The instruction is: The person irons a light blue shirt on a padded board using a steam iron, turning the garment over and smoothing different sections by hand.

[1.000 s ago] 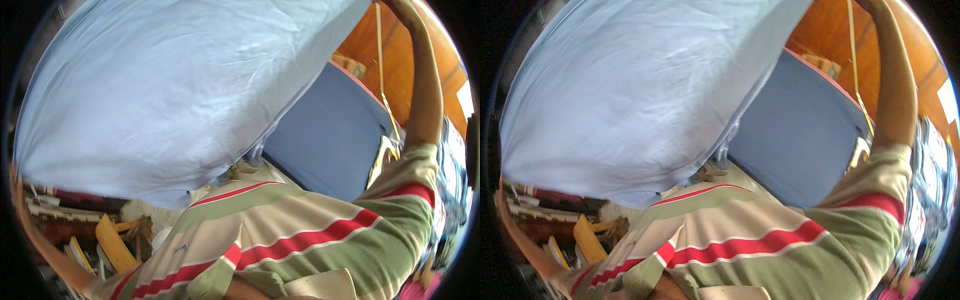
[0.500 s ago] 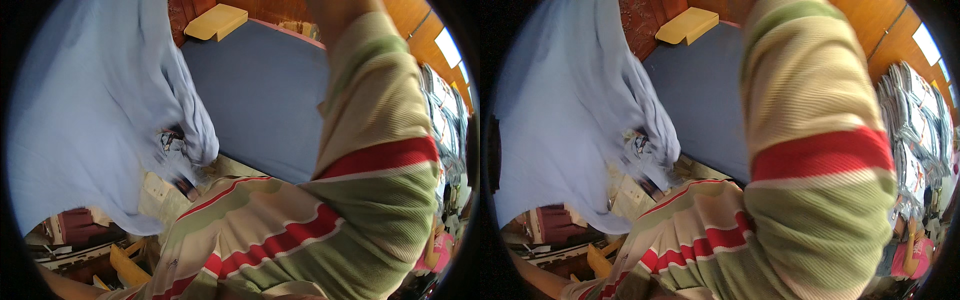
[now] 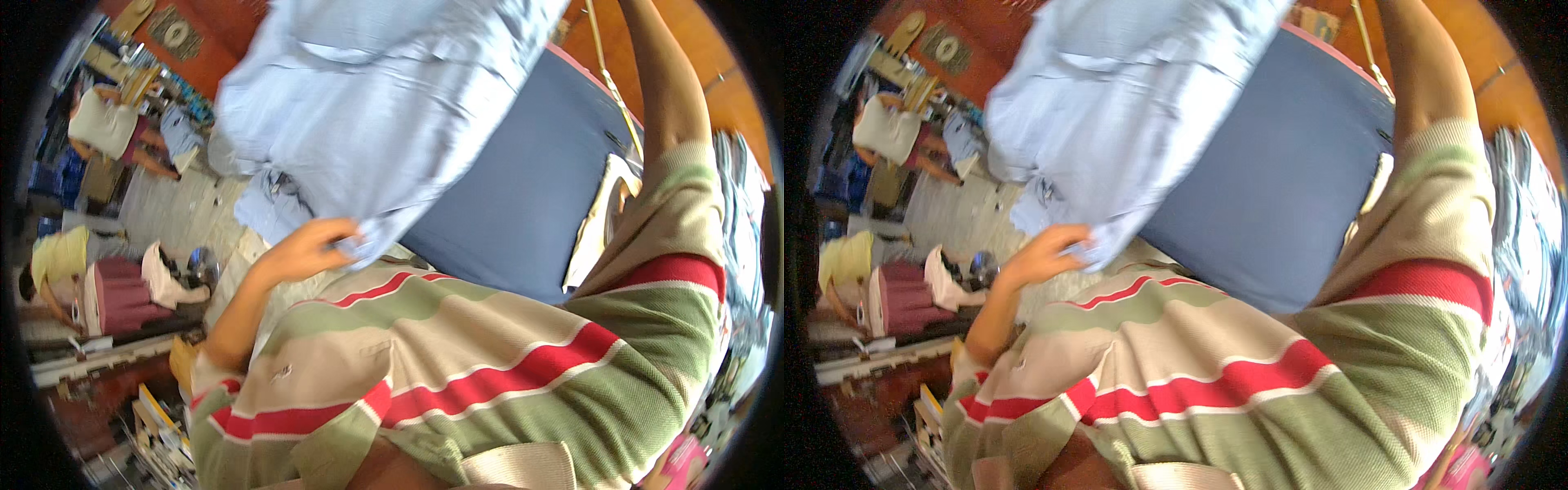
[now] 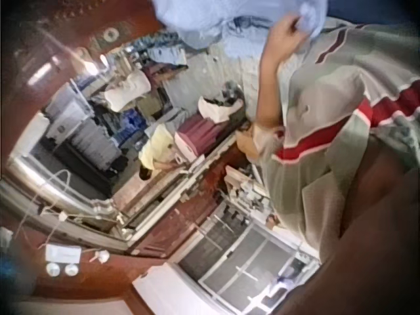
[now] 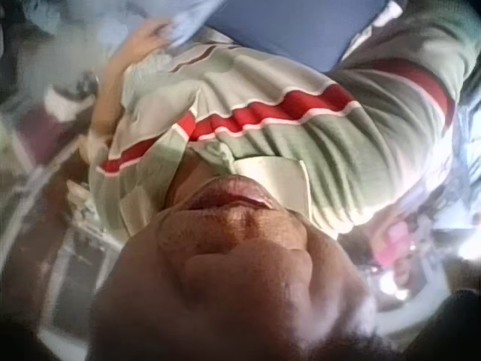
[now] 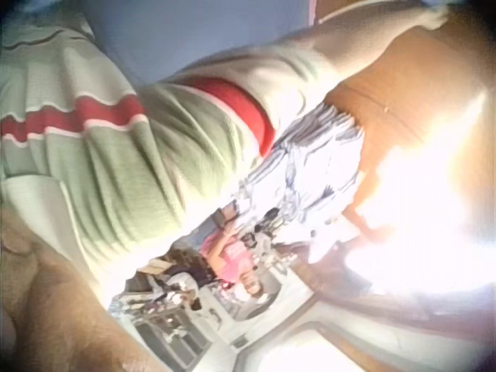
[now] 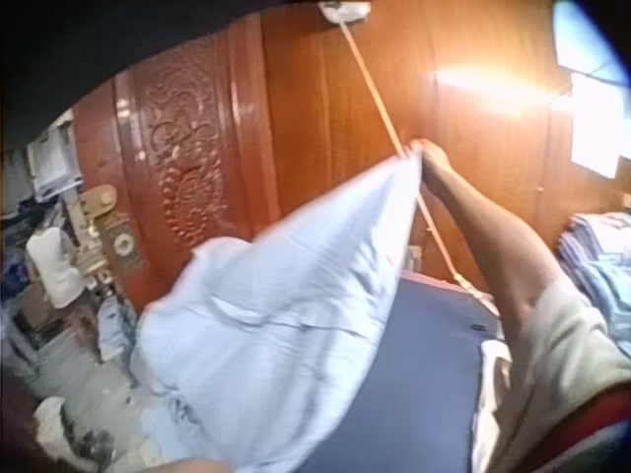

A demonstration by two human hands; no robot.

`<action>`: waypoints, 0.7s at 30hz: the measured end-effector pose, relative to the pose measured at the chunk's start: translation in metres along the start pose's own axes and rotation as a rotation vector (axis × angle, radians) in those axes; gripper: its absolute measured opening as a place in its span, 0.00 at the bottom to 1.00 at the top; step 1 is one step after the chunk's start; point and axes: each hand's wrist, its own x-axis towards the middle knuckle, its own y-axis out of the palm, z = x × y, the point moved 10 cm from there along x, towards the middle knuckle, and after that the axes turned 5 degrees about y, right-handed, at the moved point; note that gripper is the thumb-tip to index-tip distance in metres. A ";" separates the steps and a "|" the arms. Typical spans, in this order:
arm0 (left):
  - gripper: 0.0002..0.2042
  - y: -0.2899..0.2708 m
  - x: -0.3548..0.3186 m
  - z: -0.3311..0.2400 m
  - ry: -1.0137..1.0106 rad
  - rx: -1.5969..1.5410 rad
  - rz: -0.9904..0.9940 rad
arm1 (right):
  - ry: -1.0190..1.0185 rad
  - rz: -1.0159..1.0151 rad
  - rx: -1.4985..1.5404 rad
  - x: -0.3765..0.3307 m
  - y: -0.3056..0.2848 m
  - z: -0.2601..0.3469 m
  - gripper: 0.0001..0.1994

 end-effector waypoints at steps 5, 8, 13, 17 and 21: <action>0.16 0.124 0.102 0.040 -0.186 -0.086 0.305 | 0.367 -0.241 -0.394 -0.035 -0.150 -0.129 0.08; 0.18 0.195 0.124 0.023 0.077 -0.347 0.419 | 0.291 -0.553 -0.700 -0.091 -0.208 -0.140 0.16; 0.21 0.157 0.111 0.051 0.217 -0.140 0.333 | 0.026 0.066 -0.933 -0.250 -0.069 -0.156 0.24; 0.20 -0.037 0.068 0.143 0.067 0.397 -0.531 | 0.437 -0.015 -1.011 -0.410 -0.126 -0.140 0.20; 0.24 -0.190 -0.031 0.249 -0.408 0.813 -1.007 | 0.909 -0.165 -1.288 -0.535 -0.167 -0.119 0.27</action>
